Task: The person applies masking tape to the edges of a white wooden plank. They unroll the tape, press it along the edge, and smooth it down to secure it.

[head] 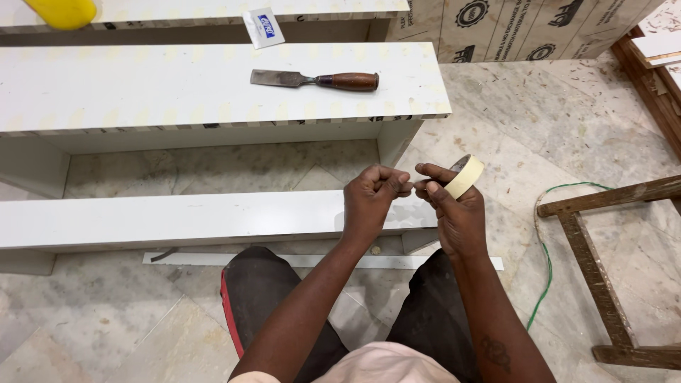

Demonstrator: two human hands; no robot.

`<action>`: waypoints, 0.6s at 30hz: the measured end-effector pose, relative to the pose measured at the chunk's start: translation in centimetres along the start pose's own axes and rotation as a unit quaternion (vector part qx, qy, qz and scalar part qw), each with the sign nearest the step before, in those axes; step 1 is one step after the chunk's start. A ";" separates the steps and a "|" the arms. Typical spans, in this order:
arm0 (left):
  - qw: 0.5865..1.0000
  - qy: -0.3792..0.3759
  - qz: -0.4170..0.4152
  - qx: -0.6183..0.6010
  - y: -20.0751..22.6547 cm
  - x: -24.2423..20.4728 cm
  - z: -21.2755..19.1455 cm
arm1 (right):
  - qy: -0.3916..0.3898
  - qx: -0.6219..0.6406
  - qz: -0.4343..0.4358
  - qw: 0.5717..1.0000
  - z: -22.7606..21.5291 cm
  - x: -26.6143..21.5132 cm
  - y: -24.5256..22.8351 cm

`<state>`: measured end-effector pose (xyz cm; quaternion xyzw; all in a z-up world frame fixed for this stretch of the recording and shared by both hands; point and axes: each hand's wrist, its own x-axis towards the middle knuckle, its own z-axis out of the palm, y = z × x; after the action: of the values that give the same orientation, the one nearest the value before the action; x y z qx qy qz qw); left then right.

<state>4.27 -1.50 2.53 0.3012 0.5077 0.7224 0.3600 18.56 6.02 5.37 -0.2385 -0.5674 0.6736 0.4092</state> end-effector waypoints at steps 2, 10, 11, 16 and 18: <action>0.999 0.020 0.024 0.017 0.2 0.2 0.1 | -0.005 0.014 0.000 1.000 0.6 -0.3 -0.4; 0.995 0.002 0.101 0.018 1.5 1.5 2.6 | -0.043 0.200 0.082 0.975 4.8 -2.7 0.1; 0.996 0.008 0.087 0.026 1.7 1.6 2.4 | -0.048 0.222 0.098 0.969 4.9 -2.9 -0.2; 0.999 -0.029 0.012 -0.045 2.7 3.1 1.2 | -0.114 0.124 0.031 0.985 5.6 -3.4 -1.2; 0.996 -0.047 -0.050 -0.052 3.1 3.8 0.6 | -0.131 0.107 0.020 0.985 5.8 -3.3 -1.4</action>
<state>1.99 1.23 5.92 0.2894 0.4663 0.7142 0.4344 16.19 0.03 7.63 -0.1150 -0.5361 0.7638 0.3407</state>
